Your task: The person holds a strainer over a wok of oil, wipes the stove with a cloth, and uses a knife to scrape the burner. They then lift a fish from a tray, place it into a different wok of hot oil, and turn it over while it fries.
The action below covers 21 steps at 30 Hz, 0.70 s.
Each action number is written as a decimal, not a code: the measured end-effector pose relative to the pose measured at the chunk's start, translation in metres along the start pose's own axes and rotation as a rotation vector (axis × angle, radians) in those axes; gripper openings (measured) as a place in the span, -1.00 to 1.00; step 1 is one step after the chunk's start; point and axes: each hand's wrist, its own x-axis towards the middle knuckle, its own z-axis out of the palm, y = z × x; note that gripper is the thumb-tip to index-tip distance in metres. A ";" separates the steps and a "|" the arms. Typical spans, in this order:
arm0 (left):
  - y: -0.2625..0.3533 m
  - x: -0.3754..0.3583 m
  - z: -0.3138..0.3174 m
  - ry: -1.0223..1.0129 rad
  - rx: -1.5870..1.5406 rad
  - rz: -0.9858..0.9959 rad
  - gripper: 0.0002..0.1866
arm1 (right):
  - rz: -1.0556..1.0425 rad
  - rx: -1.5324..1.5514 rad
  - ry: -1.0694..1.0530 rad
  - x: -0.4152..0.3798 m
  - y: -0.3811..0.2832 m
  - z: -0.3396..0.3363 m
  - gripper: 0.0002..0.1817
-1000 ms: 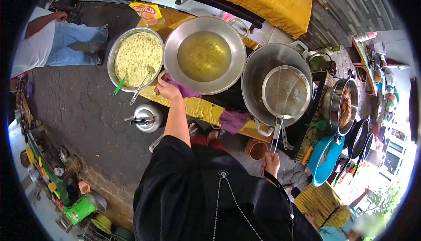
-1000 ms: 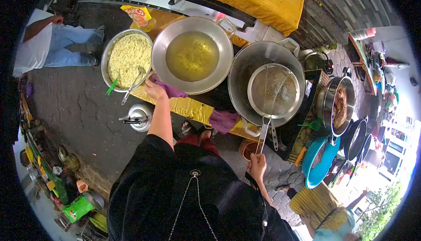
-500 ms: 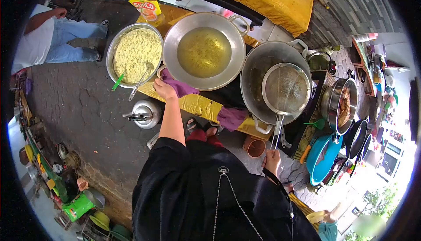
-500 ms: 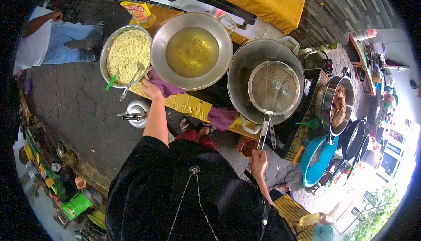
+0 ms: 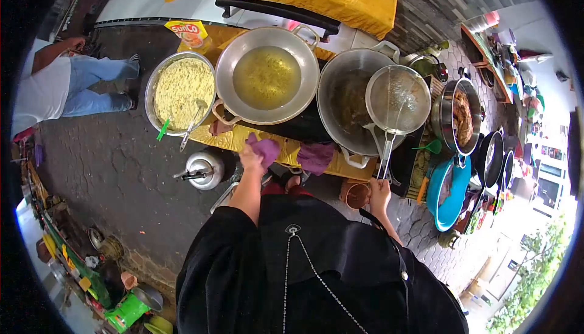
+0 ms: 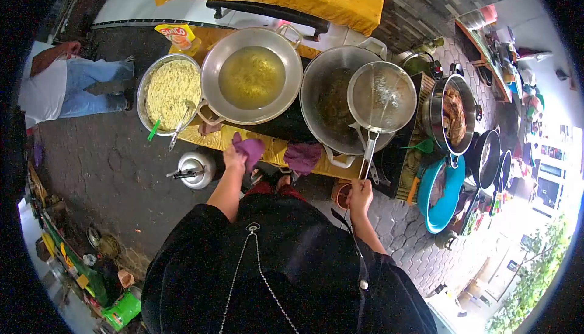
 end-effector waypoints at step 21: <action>0.009 0.023 -0.333 0.093 0.688 -0.002 -0.70 | -0.155 -0.160 -0.016 0.021 0.052 -0.004 -0.72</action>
